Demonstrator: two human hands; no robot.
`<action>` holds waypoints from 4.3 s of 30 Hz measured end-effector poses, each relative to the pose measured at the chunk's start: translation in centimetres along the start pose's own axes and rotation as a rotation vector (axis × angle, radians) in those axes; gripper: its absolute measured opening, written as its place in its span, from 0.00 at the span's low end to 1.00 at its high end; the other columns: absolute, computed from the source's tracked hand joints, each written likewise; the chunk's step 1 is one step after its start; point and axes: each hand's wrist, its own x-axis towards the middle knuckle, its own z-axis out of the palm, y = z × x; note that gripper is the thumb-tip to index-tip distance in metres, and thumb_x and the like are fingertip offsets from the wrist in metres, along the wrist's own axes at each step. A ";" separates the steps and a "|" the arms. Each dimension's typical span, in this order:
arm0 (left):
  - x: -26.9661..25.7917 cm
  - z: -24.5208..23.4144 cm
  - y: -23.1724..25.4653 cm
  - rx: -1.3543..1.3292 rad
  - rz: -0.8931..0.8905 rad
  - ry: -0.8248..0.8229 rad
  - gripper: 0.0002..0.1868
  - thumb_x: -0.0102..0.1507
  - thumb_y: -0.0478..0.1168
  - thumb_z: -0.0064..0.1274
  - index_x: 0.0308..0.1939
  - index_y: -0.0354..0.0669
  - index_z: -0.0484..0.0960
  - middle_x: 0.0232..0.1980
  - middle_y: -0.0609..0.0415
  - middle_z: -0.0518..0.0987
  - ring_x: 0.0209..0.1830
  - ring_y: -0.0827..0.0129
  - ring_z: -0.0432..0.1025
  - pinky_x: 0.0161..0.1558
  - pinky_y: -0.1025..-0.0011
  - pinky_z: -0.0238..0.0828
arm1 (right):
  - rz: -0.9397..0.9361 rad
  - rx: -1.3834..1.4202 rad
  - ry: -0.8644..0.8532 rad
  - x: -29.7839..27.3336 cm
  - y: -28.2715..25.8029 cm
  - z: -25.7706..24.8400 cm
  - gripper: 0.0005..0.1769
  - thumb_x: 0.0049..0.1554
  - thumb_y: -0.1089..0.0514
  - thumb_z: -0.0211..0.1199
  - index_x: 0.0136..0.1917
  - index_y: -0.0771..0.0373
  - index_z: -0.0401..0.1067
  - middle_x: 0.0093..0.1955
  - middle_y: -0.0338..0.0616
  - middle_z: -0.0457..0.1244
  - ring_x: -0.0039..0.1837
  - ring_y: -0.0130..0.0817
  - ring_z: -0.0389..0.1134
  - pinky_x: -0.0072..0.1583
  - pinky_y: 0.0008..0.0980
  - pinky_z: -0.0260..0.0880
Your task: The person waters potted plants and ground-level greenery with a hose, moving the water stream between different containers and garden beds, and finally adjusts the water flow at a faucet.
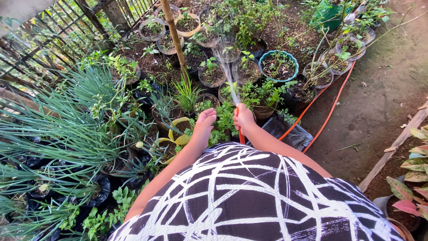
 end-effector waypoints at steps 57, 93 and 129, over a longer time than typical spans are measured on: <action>-11.6 13.0 -12.4 0.169 0.072 -0.093 0.26 0.60 0.41 0.57 0.61 0.37 0.76 0.52 0.53 0.78 0.47 0.73 0.71 0.51 0.75 0.68 | 0.111 0.044 0.254 -13.8 11.3 -19.4 0.22 0.60 0.38 0.46 0.31 0.51 0.56 0.22 0.31 0.44 0.22 0.26 0.41 0.28 0.34 0.45; -21.6 9.9 -18.1 0.105 -0.286 0.050 0.26 0.63 0.44 0.51 0.65 0.46 0.72 0.60 0.55 0.75 0.54 0.68 0.67 0.52 0.68 0.64 | 0.205 -0.029 0.199 -16.0 18.6 -24.2 0.22 0.61 0.39 0.46 0.32 0.51 0.56 0.22 0.31 0.44 0.22 0.26 0.42 0.29 0.33 0.42; -12.4 -0.2 -9.7 0.040 -0.181 0.184 0.26 0.64 0.43 0.51 0.66 0.44 0.71 0.64 0.55 0.74 0.63 0.69 0.66 0.61 0.70 0.60 | 0.257 -0.090 -0.031 -7.0 12.9 -7.5 0.22 0.61 0.39 0.45 0.32 0.52 0.57 0.22 0.31 0.45 0.23 0.26 0.43 0.30 0.33 0.45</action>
